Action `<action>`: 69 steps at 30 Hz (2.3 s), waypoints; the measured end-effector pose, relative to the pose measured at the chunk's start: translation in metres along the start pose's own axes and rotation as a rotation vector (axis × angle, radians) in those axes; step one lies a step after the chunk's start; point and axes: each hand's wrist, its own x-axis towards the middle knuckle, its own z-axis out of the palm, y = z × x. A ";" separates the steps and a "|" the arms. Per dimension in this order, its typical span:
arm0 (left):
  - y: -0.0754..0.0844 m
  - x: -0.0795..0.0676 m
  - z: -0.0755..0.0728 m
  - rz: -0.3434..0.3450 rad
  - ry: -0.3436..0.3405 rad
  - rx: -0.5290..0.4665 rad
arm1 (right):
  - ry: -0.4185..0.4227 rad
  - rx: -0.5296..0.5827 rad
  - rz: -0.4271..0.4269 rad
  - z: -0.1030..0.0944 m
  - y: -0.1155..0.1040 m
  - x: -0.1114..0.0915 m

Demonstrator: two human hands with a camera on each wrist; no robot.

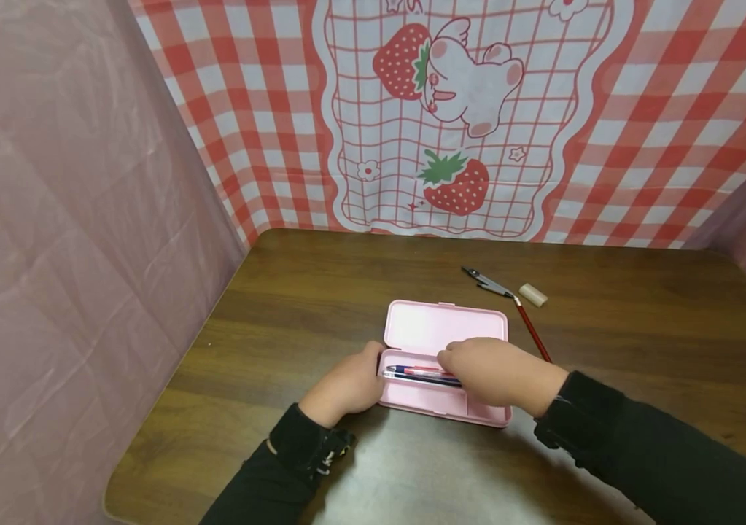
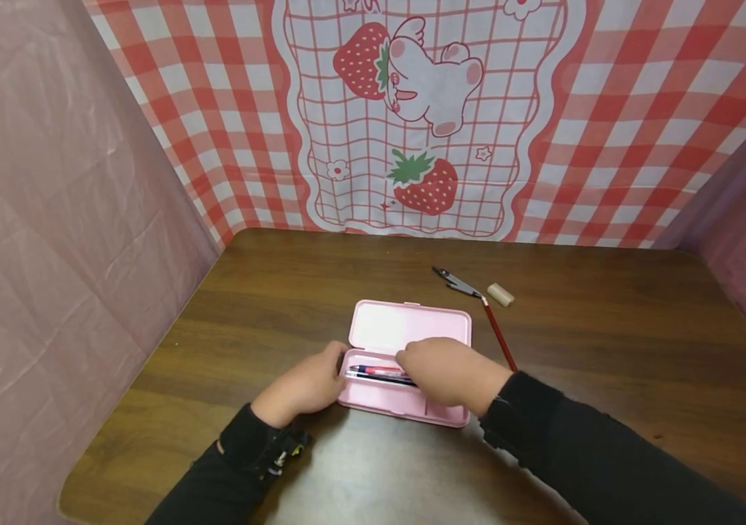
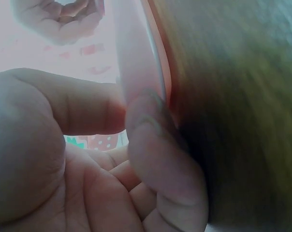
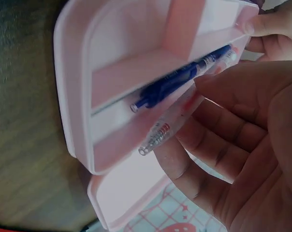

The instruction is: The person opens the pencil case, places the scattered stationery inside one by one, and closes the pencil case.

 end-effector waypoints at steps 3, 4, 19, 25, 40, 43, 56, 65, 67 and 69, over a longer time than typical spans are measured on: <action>0.000 0.000 -0.001 -0.002 -0.003 -0.001 | 0.003 -0.009 -0.010 0.004 0.000 0.003; 0.000 0.000 -0.001 0.000 -0.003 -0.001 | -0.003 -0.008 -0.004 0.005 0.001 0.005; -0.001 0.001 0.001 0.021 0.009 0.005 | 0.054 0.028 0.019 0.010 0.010 0.015; 0.000 0.002 0.001 0.003 0.000 -0.002 | 0.116 0.033 0.010 0.010 0.008 0.019; 0.004 0.002 -0.002 -0.050 -0.020 -0.018 | 0.118 0.113 0.079 0.012 0.013 0.021; 0.004 0.003 -0.002 -0.044 -0.018 -0.019 | 0.145 0.153 0.096 0.011 0.017 0.020; 0.002 0.000 -0.001 -0.014 -0.014 -0.022 | 0.368 0.273 0.285 0.000 0.045 -0.022; 0.005 0.001 0.001 -0.023 -0.027 -0.016 | 0.492 0.403 0.396 0.000 0.075 -0.062; 0.006 0.002 0.001 -0.028 -0.032 -0.018 | 0.514 0.415 0.410 0.002 0.082 -0.067; 0.006 0.001 -0.001 -0.029 -0.031 -0.015 | 0.523 0.414 0.416 0.006 0.088 -0.070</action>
